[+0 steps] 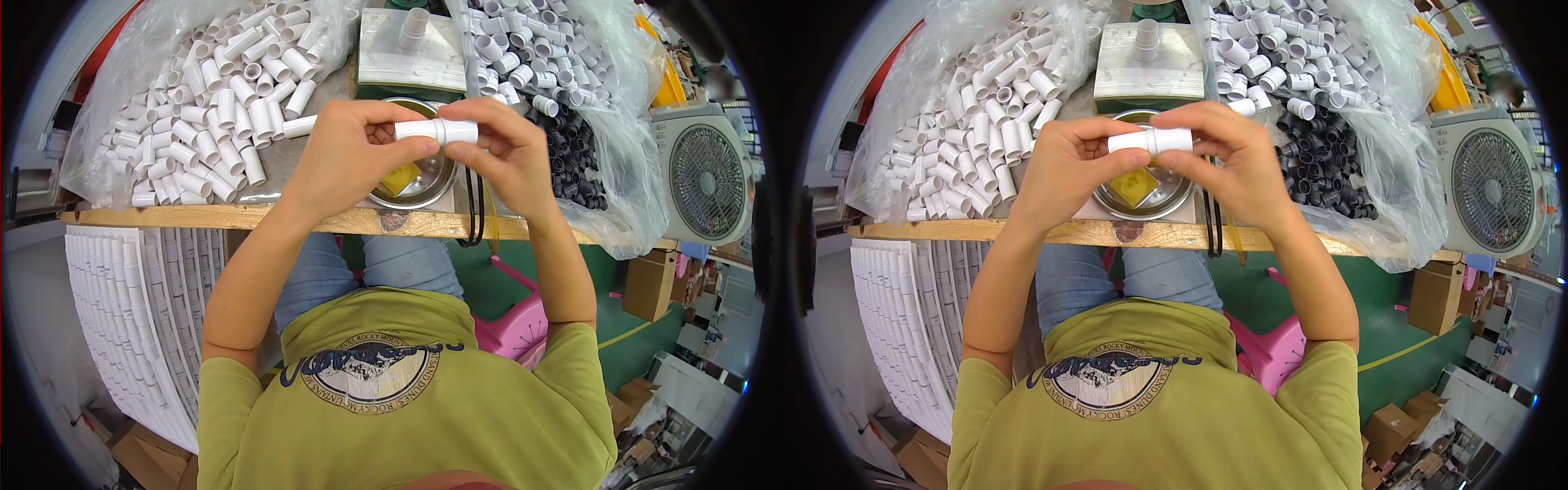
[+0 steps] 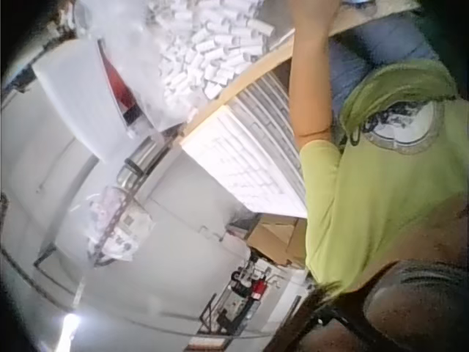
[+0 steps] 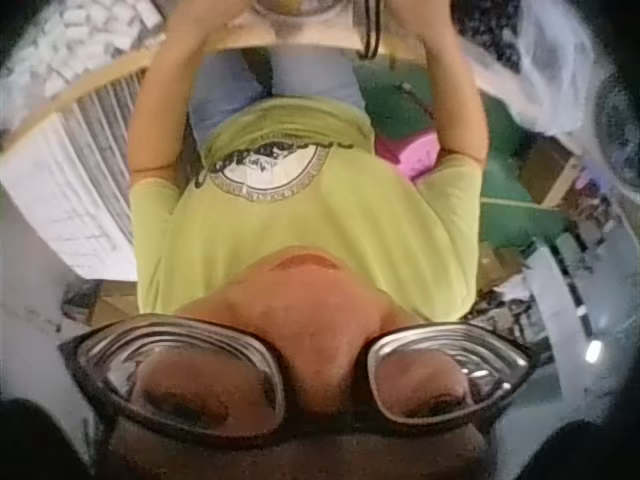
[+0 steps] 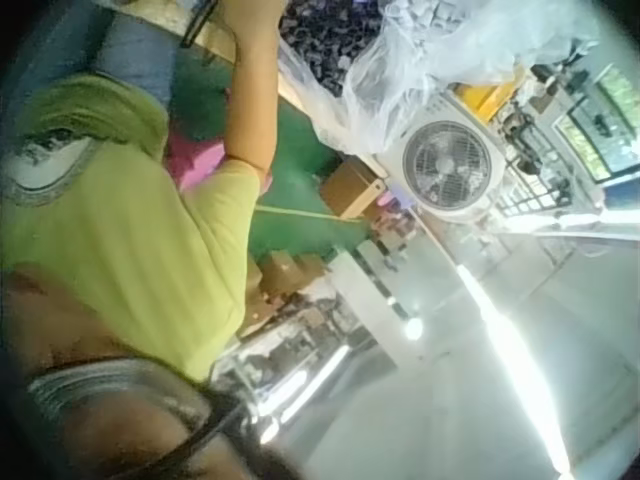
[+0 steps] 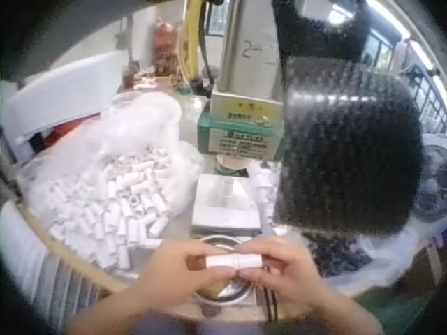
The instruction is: Dipping black inserts into glue and assembling them into white plastic tubes.
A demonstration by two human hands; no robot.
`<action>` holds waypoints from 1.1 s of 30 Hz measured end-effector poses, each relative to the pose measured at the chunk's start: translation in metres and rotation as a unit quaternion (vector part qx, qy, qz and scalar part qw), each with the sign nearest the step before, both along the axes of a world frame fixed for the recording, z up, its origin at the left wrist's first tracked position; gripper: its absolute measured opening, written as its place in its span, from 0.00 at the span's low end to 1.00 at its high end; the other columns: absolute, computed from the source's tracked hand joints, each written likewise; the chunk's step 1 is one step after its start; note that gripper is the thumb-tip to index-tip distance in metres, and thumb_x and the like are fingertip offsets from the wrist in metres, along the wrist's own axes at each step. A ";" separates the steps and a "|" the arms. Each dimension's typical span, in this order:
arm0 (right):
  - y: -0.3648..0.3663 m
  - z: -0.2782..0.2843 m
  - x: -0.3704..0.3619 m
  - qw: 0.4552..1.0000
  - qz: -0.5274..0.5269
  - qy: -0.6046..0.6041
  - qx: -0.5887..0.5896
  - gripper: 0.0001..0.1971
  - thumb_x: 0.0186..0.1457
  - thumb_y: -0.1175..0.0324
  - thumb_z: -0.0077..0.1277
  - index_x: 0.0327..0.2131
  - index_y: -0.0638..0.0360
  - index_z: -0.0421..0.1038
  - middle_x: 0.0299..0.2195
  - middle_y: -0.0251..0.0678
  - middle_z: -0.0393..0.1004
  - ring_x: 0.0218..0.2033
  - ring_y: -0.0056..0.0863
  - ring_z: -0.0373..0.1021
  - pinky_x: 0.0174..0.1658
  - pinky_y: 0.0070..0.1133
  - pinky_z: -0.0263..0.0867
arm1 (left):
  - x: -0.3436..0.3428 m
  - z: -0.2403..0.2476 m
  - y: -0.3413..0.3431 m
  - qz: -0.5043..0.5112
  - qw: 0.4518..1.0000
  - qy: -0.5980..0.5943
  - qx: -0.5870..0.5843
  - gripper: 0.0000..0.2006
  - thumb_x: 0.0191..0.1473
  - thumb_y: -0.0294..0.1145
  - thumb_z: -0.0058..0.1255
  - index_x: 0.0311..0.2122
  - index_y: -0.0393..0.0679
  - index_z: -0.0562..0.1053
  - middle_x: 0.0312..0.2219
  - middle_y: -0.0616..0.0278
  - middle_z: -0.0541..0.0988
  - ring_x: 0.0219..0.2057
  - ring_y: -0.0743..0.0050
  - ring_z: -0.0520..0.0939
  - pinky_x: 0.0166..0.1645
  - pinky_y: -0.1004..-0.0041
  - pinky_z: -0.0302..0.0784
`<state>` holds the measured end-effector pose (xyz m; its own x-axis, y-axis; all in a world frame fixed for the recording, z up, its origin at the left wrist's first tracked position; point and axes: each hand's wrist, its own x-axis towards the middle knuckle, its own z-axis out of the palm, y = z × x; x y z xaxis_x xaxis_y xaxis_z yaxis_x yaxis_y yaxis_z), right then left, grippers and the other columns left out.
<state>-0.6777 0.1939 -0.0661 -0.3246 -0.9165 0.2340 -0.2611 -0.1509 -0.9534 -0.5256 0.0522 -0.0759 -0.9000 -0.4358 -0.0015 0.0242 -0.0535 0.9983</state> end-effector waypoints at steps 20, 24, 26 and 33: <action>-0.035 0.023 0.008 0.997 0.063 0.039 0.032 0.13 0.55 0.69 0.52 0.44 0.62 0.70 0.23 0.28 0.70 0.24 0.16 0.65 0.30 0.16 0.63 | 0.009 0.014 -0.070 -0.211 0.971 -0.102 0.042 0.13 0.48 0.31 0.57 0.37 0.33 0.74 0.24 0.67 0.77 0.22 0.85 0.75 0.27 0.84 0.71; -0.015 0.014 0.030 0.984 0.058 0.145 0.084 0.11 0.53 0.72 0.54 0.40 0.61 0.69 0.20 0.30 0.69 0.20 0.15 0.63 0.24 0.15 0.59 | 0.033 0.017 -0.026 -0.177 0.977 -0.109 0.054 0.10 0.45 0.26 0.59 0.33 0.35 0.74 0.23 0.68 0.76 0.23 0.85 0.76 0.28 0.81 0.72; -0.008 0.002 0.044 0.992 0.003 0.095 0.079 0.11 0.52 0.72 0.55 0.39 0.61 0.70 0.19 0.30 0.68 0.18 0.15 0.62 0.23 0.15 0.59 | 0.038 0.022 -0.005 -0.120 0.982 -0.133 -0.060 0.12 0.44 0.23 0.61 0.35 0.36 0.73 0.25 0.67 0.77 0.25 0.87 0.76 0.31 0.83 0.72; 0.021 0.003 0.043 0.986 0.114 0.114 -0.042 0.11 0.50 0.74 0.55 0.39 0.62 0.70 0.25 0.35 0.71 0.21 0.19 0.66 0.23 0.18 0.61 | 0.061 0.022 0.008 -0.146 0.975 -0.152 0.075 0.14 0.47 0.25 0.59 0.39 0.36 0.72 0.29 0.60 0.79 0.28 0.82 0.79 0.30 0.78 0.73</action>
<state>-0.6343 0.2149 -0.0626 -0.0435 -0.9341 0.3544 -0.4173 -0.3053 -0.8559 -0.4645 0.0600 -0.0537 -0.9335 -0.1362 -0.3317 -0.3098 -0.1595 0.9373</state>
